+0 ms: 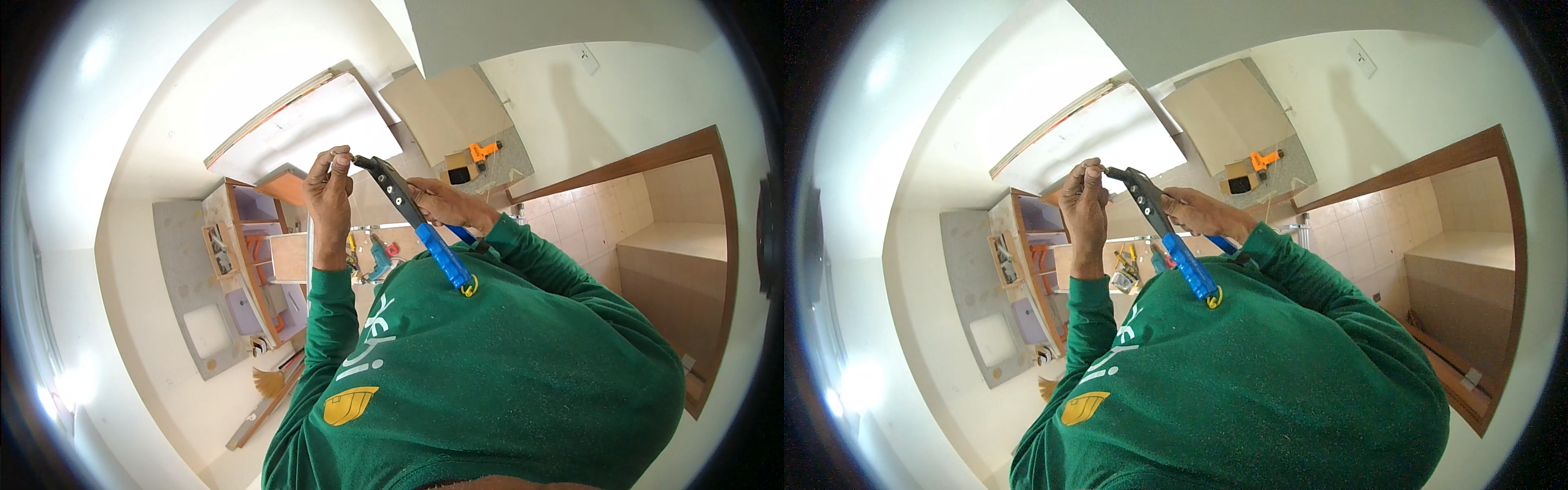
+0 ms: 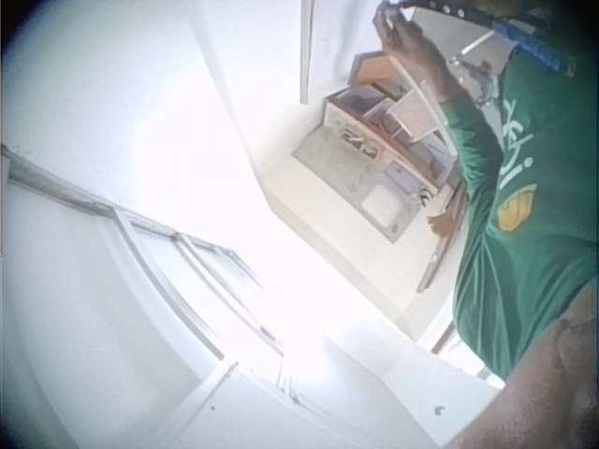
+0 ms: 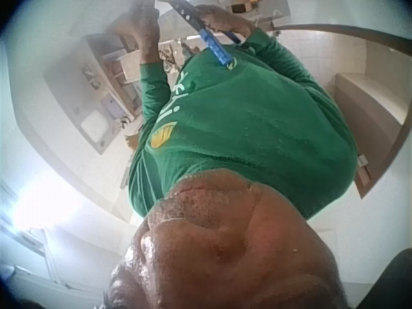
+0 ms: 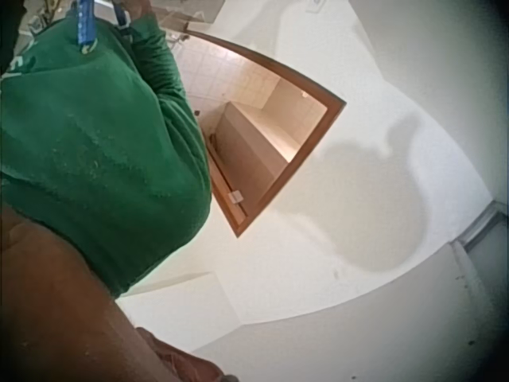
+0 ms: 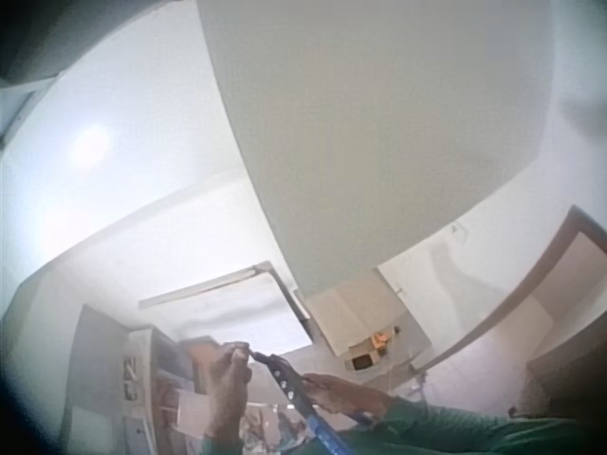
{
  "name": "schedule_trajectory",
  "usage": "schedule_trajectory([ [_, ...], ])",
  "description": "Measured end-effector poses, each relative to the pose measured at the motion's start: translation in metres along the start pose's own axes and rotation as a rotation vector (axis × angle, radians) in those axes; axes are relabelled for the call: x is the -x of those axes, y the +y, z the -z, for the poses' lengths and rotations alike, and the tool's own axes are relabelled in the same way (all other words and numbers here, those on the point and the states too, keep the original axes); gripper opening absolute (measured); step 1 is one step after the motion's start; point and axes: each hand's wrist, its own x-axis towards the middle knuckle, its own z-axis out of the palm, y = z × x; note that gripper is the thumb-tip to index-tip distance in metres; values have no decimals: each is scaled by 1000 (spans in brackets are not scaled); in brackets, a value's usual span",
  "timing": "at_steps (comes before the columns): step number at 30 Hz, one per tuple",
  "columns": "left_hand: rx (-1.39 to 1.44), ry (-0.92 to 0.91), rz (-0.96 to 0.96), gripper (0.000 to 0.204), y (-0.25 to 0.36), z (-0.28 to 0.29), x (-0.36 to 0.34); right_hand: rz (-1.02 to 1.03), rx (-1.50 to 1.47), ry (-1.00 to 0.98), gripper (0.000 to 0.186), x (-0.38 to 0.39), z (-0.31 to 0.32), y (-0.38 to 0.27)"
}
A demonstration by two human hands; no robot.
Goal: The person uses a corded drill to drive screws into a metal ceiling track, then switches to a manual crimping tool to fasten the track to the ceiling. The work is performed overhead in a room under renovation.
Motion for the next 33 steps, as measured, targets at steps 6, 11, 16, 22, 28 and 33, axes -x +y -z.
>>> schedule_trajectory([
  [6,-185,-98,30,36,10,-2,0,-18,-43,17,62,-3,0,8],
  [11,-390,-112,1,55,23,-3,9,10,-61,73,49,0,2,11],
  [16,-295,-386,219,37,29,1,35,-95,75,312,42,29,12,-15],
  [22,-658,-954,372,28,75,-47,50,193,-132,536,30,46,17,16],
  [28,-782,-1132,44,68,109,-79,22,592,-526,813,30,99,-9,-28],
  [33,-866,-1207,-74,73,174,-112,46,610,-423,1169,28,138,-12,-51],
])
